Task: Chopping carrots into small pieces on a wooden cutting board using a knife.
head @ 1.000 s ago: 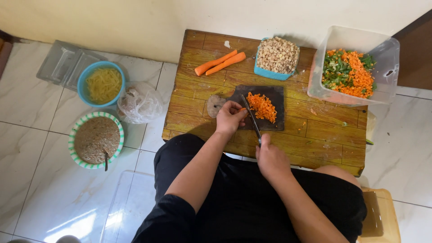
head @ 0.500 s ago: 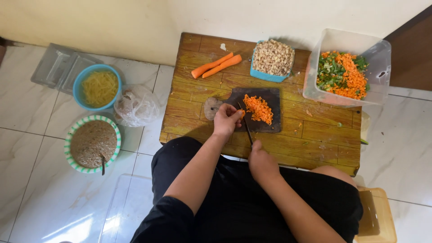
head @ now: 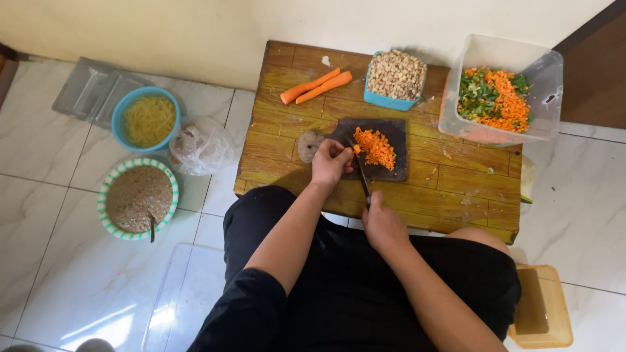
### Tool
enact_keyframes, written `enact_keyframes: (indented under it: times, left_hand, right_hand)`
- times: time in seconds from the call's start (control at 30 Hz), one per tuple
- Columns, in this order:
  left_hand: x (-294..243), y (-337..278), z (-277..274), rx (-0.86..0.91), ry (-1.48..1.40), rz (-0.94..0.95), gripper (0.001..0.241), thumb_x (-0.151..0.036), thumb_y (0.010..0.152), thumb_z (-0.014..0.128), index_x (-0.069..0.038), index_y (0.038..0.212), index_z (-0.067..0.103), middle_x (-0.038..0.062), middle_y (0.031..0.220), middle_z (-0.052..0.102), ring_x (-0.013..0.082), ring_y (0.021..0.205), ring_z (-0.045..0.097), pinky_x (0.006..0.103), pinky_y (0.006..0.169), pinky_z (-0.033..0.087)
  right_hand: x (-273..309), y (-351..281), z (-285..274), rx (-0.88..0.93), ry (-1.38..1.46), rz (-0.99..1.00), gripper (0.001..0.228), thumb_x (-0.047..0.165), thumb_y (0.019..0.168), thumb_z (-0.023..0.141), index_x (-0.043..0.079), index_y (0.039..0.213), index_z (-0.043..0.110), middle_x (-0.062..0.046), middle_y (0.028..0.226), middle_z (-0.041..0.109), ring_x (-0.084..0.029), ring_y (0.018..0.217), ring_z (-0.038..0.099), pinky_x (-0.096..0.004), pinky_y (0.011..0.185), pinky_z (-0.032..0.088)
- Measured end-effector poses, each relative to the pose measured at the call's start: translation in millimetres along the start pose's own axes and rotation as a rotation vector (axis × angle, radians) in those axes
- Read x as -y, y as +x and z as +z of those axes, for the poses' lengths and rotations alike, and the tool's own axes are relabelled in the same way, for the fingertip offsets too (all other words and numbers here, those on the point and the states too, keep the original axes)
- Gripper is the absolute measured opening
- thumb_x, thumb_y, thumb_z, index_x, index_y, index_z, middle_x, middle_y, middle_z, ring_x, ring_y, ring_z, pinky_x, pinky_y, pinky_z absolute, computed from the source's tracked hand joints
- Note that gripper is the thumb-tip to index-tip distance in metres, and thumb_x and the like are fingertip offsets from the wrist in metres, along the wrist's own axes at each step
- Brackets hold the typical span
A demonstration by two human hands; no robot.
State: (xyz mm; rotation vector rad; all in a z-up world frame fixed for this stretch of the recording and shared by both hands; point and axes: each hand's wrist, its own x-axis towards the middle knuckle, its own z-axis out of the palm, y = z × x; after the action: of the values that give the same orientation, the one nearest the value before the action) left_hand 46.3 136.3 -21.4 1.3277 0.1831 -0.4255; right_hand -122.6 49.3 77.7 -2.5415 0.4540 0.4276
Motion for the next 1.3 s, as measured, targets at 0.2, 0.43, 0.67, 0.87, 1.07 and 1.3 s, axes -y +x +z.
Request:
enact_keyframes:
  times: [0.2, 0.43, 0.67, 0.87, 1.07, 1.3]
  left_hand:
    - [-5.1, -3.1, 0.5, 0.014, 0.009, -0.007, 0.019, -0.008, 0.091, 0.073, 0.000, 0.101, 0.059, 0.014, 0.082, 0.058, 0.0243, 0.061, 0.071, 0.0374, 0.053, 0.069]
    - [-9.6, -6.1, 0.7, 0.011, 0.045, -0.025, 0.020, -0.009, 0.091, 0.074, -0.001, 0.102, 0.059, 0.012, 0.084, 0.057, 0.0228, 0.061, 0.071, 0.0357, 0.052, 0.069]
    - [-51.5, -40.4, 6.5, 0.156, 0.744, 0.231, 0.011, -0.017, 0.105, 0.054, -0.026, 0.108, 0.060, 0.007, 0.113, 0.050, 0.0372, 0.090, 0.069, 0.0463, 0.072, 0.062]
    - [-45.7, -36.8, 4.8, 0.187, 0.875, 0.298, 0.022, -0.019, 0.109, 0.047, -0.026, 0.119, 0.065, 0.005, 0.114, 0.046, 0.0374, 0.078, 0.070, 0.0452, 0.067, 0.065]
    - [-6.6, -2.8, -3.2, 0.078, 0.607, 0.151, 0.020, -0.026, 0.096, 0.066, -0.022, 0.115, 0.060, 0.008, 0.099, 0.054, 0.0336, 0.079, 0.070, 0.0394, 0.069, 0.058]
    - [10.6, 7.8, -0.9, 0.034, 0.294, 0.077, 0.010, -0.014, 0.092, 0.069, -0.012, 0.101, 0.067, 0.006, 0.072, 0.059, 0.0209, 0.049, 0.070, 0.0246, 0.043, 0.055]
  right_hand:
    - [27.5, -14.7, -33.0, 0.032, 0.050, 0.048, 0.034, 0.024, 0.105, 0.039, -0.003, 0.125, 0.038, -0.017, 0.071, 0.067, -0.033, 0.066, 0.071, -0.043, 0.057, 0.053]
    - [11.4, -6.4, -22.2, 0.087, 0.026, 0.052, 0.031, 0.019, 0.102, 0.041, -0.004, 0.122, 0.043, -0.019, 0.073, 0.069, -0.034, 0.068, 0.071, -0.043, 0.058, 0.055]
    - [9.6, -3.1, -26.6, 0.145, 0.065, 0.059, 0.038, 0.020, 0.101, 0.041, -0.007, 0.127, 0.041, -0.020, 0.077, 0.069, -0.035, 0.070, 0.071, -0.046, 0.059, 0.055]
    - [9.3, -1.9, -27.7, 0.141, 0.057, 0.047, 0.039, 0.021, 0.102, 0.043, -0.007, 0.129, 0.040, -0.020, 0.077, 0.069, -0.036, 0.070, 0.071, -0.046, 0.058, 0.055]
    - [0.5, 3.6, -18.0, -0.005, 0.044, 0.002, 0.035, 0.023, 0.104, 0.043, -0.005, 0.125, 0.042, -0.017, 0.064, 0.065, -0.031, 0.052, 0.067, -0.037, 0.047, 0.050]
    - [5.7, -3.5, -21.0, -0.029, -0.086, -0.027, 0.034, 0.027, 0.104, 0.043, 0.000, 0.123, 0.042, -0.016, 0.065, 0.068, -0.031, 0.055, 0.070, -0.038, 0.047, 0.052]
